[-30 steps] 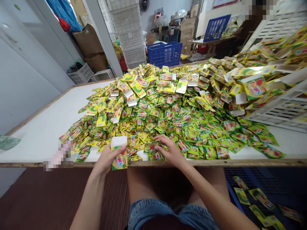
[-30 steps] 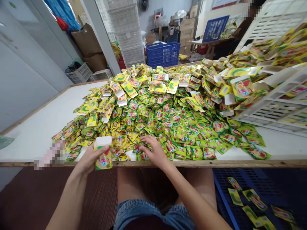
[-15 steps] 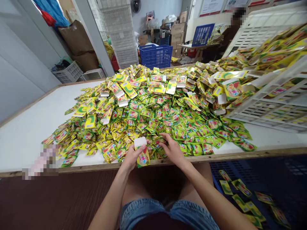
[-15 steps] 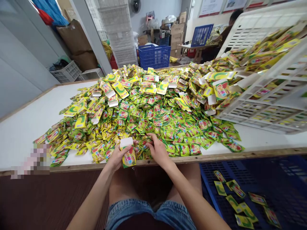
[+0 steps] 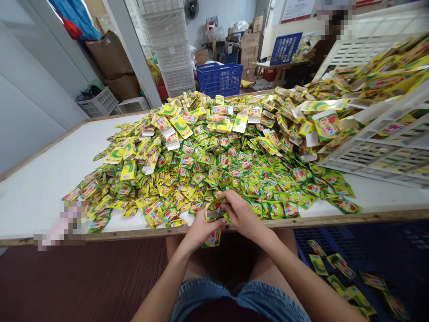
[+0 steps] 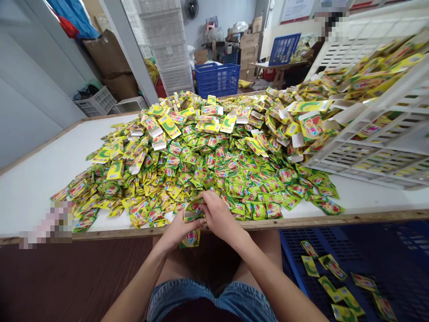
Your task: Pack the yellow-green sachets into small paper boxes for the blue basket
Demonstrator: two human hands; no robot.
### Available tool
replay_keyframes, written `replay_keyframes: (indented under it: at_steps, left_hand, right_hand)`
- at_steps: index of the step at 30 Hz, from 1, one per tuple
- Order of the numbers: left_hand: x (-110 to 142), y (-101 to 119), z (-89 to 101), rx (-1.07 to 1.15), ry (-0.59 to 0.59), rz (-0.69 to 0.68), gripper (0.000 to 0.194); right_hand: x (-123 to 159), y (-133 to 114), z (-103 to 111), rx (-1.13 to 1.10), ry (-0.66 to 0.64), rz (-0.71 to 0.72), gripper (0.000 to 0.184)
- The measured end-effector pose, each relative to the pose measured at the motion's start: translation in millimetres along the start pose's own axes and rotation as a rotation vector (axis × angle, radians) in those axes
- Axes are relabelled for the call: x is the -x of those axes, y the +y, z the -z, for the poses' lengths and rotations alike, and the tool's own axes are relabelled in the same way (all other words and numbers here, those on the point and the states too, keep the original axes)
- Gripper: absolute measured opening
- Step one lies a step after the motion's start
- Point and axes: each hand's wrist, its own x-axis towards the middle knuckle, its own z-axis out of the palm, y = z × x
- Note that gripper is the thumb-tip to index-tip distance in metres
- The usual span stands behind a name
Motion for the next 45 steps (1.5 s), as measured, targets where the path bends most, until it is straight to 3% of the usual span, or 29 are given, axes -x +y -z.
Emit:
replay_keyframes:
  at_steps: [3, 6, 10, 16, 20, 24, 27, 30, 34, 36, 39, 42, 45]
  left_hand:
    - [2.6, 0.9, -1.5, -0.073, -0.031, -0.027, 0.026]
    - [6.9, 1.1, -4.1, -0.109, 0.005, -0.042, 0.023]
    - [9.8, 3.7, -5.5, -0.088, -0.075, -0.032, 0.017]
    - [-10.6, 4.4, -2.7, -0.151, -0.041, -0.229, 0.021]
    - [-22.9, 3.5, -4.4, -0.164, -0.069, -0.315, 0.031]
    - [-21.9, 5.4, -7.9, -0.195, -0.097, -0.376, 0.022]
    - [-20.5, 2.4, -8.9, -0.189, -0.071, -0.428, 0.024]
    - [-22.1, -5.1, -6.8, -0.125, -0.036, -0.407, 0.032]
    - [-22.4, -12.3, -2.1, -0.125, -0.066, -0.371, 0.034]
    - [-19.3, -15.6, -0.7, -0.134, -0.035, -0.377, 0.041]
    - [-11.2, -26.1, 0.9, -0.147, 0.135, -0.447, 0.053]
    - [-3.2, -39.7, 5.1, -0.193, 0.273, -0.582, 0.04]
    - [1.7, -43.3, 11.6, -0.304, 0.248, -0.656, 0.02]
  right_hand:
    - [0.9, -8.1, 4.6, 0.238, -0.123, 0.093, 0.031]
    - [1.2, -14.2, 5.1, 0.31, -0.205, 0.162, 0.031]
    - [1.5, -11.5, 1.9, 0.193, -0.09, 0.189, 0.027]
    - [8.7, -3.6, 7.4, 0.168, 0.006, 0.275, 0.013]
    - [19.3, -3.5, 15.0, 0.179, 0.122, 0.161, 0.018]
    - [28.4, -6.1, 16.4, 0.141, 0.086, 0.103, 0.023]
    - [31.5, -6.6, 12.5, 0.118, 0.146, 0.112, 0.025]
    - [31.2, -6.0, 6.2, 0.134, 0.198, 0.096, 0.022]
    - [27.4, -7.7, 2.1, 0.201, 0.139, 0.068, 0.01]
    - [27.5, -6.3, 0.9, 0.217, 0.119, 0.075, 0.009]
    - [33.6, 2.5, -5.2, 0.157, 0.158, 0.077, 0.014]
    - [43.1, 13.8, -16.8, 0.029, 0.324, 0.075, 0.024]
    - [47.3, 17.8, -25.3, -0.069, 0.373, 0.094, 0.023]
